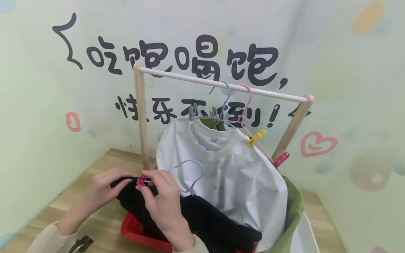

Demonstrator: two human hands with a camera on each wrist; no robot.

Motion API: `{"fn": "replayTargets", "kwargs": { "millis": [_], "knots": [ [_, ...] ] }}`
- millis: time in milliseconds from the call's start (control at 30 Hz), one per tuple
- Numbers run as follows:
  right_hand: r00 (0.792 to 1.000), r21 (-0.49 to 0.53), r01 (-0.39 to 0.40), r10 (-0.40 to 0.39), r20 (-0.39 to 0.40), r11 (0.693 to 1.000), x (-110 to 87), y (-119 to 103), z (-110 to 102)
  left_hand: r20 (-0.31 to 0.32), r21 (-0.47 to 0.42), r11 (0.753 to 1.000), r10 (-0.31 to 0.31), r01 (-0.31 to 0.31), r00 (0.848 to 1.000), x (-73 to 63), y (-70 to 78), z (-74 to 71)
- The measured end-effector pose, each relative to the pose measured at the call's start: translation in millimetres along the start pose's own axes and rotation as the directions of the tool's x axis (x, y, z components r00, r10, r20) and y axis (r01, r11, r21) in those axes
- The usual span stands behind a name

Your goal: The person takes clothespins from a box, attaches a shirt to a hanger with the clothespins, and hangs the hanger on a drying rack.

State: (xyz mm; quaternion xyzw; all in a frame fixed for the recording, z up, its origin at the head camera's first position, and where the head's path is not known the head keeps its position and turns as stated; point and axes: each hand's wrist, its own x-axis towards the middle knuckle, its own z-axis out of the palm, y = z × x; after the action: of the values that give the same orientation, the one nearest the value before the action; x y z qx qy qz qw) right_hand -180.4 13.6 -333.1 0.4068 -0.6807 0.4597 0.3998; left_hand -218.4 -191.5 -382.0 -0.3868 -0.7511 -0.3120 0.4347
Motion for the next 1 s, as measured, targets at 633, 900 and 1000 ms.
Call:
{"fn": "replayTargets", "kwargs": {
  "millis": [633, 900, 1000],
  "knots": [
    [0.998, -0.212, 0.014, -0.001, 0.063, 0.977, 3.8, 10, 23, -0.046, -0.041, 0.991, 0.129, -0.131, 0.991, 4.1, -2.6, 2.0],
    [0.982, -0.312, 0.017, 0.043, 0.185, 0.950, -0.5, 6, 20, -0.012, -0.044, 0.996, 0.076, -0.077, 0.997, -1.4, -4.0, 1.0],
    [0.983, -0.298, 0.037, 0.019, 0.181, 0.954, -6.0, 3, 13, 0.000, -0.047, 0.998, 0.053, -0.053, 0.999, -2.8, -5.0, 0.8]
  ]
}}
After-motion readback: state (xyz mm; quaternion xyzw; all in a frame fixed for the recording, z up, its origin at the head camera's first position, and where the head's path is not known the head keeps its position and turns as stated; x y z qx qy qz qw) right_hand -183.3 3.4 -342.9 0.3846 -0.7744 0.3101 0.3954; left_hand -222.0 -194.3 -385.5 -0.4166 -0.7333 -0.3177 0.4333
